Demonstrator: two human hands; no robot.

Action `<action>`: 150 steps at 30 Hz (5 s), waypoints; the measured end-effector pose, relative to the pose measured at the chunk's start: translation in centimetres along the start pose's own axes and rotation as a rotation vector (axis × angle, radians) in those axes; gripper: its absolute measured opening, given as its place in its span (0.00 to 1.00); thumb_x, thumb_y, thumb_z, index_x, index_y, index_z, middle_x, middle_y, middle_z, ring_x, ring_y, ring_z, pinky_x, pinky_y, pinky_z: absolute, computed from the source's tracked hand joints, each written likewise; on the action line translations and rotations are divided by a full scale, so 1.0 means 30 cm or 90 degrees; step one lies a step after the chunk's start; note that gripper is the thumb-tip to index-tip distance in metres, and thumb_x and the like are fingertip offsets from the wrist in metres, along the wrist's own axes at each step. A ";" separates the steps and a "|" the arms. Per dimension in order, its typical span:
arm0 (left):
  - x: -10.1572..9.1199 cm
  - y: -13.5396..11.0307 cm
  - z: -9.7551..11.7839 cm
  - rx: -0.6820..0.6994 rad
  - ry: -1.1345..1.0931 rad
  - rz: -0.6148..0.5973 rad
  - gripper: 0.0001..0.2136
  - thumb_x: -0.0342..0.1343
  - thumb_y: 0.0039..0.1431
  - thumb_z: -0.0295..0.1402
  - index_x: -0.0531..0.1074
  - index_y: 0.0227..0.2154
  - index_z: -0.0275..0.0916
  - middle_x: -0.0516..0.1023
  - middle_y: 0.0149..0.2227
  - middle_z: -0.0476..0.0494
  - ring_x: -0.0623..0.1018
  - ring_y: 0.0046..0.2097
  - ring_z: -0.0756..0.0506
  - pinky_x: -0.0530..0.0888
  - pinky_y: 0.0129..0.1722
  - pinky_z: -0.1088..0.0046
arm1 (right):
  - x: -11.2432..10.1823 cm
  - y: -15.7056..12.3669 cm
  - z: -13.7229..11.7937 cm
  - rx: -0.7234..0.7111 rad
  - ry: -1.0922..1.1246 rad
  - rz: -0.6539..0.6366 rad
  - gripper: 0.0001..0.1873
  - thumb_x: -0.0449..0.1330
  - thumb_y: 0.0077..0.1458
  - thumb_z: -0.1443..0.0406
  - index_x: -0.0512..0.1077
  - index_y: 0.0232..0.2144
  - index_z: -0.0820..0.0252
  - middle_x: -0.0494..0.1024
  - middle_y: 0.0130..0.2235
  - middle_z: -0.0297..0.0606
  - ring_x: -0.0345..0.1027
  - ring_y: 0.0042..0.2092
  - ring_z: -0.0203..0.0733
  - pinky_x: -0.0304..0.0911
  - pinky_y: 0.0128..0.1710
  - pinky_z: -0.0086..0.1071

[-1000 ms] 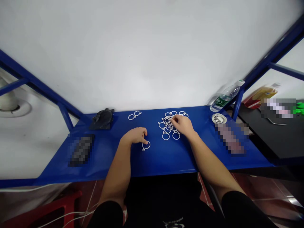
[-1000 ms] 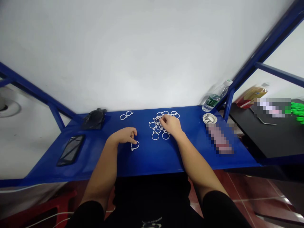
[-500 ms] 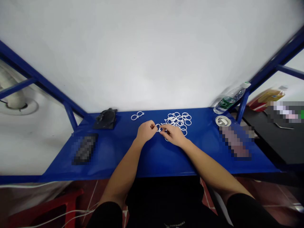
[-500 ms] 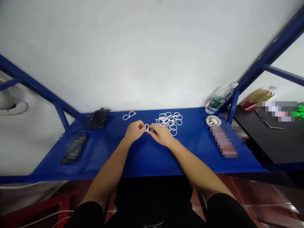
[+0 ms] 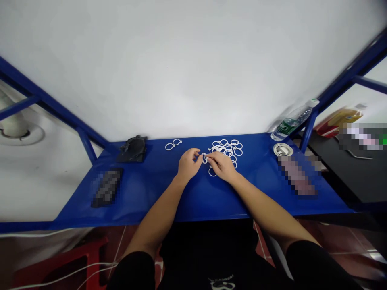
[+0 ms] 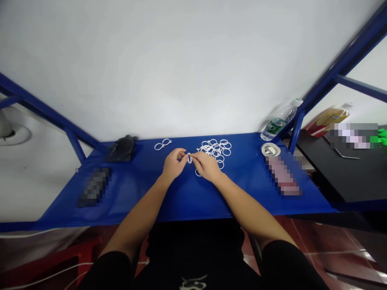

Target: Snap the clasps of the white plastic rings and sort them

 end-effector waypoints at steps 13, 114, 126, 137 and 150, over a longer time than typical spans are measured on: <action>0.010 -0.015 0.037 0.299 -0.087 0.103 0.05 0.60 0.67 0.32 0.80 0.36 0.41 0.81 0.36 0.46 0.80 0.39 0.48 0.77 0.41 0.70 | -0.005 0.001 0.010 -0.092 0.030 0.109 0.14 0.54 0.72 0.63 0.78 0.51 0.52 0.84 0.43 0.41 0.78 0.43 0.44 0.74 0.43 0.39; 0.049 0.001 -0.013 0.271 -0.087 0.072 0.03 0.60 0.63 0.33 0.75 0.34 0.41 0.72 0.26 0.52 0.74 0.30 0.50 0.73 0.34 0.73 | 0.000 0.015 0.064 -0.032 0.016 0.048 0.12 0.57 0.67 0.62 0.80 0.43 0.54 0.84 0.38 0.38 0.77 0.38 0.42 0.69 0.40 0.35; 0.059 -0.002 -0.030 0.263 -0.090 0.103 0.04 0.61 0.64 0.35 0.75 0.35 0.41 0.72 0.25 0.53 0.75 0.29 0.50 0.73 0.36 0.73 | 0.000 0.016 0.056 -0.050 0.029 0.040 0.13 0.56 0.66 0.64 0.80 0.45 0.54 0.83 0.39 0.39 0.76 0.38 0.42 0.69 0.40 0.35; 0.076 -0.003 -0.034 0.233 -0.094 0.090 0.07 0.61 0.66 0.36 0.75 0.31 0.41 0.75 0.27 0.50 0.76 0.31 0.49 0.72 0.34 0.72 | -0.009 0.018 0.045 0.025 0.096 0.075 0.09 0.61 0.63 0.63 0.81 0.36 0.56 0.80 0.28 0.34 0.72 0.29 0.38 0.64 0.31 0.31; 0.068 -0.006 -0.028 0.261 -0.103 0.067 0.09 0.59 0.67 0.36 0.74 0.30 0.40 0.76 0.28 0.50 0.75 0.31 0.49 0.71 0.34 0.72 | -0.021 0.019 0.022 0.050 0.113 0.066 0.10 0.60 0.61 0.64 0.78 0.29 0.58 0.79 0.25 0.33 0.71 0.27 0.37 0.63 0.30 0.30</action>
Point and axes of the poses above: each hand's wrist, its own y-axis towards the middle knuckle, its own x-axis out of the palm, z = x × y, the point moved 2 cm from there along y, towards the middle knuckle
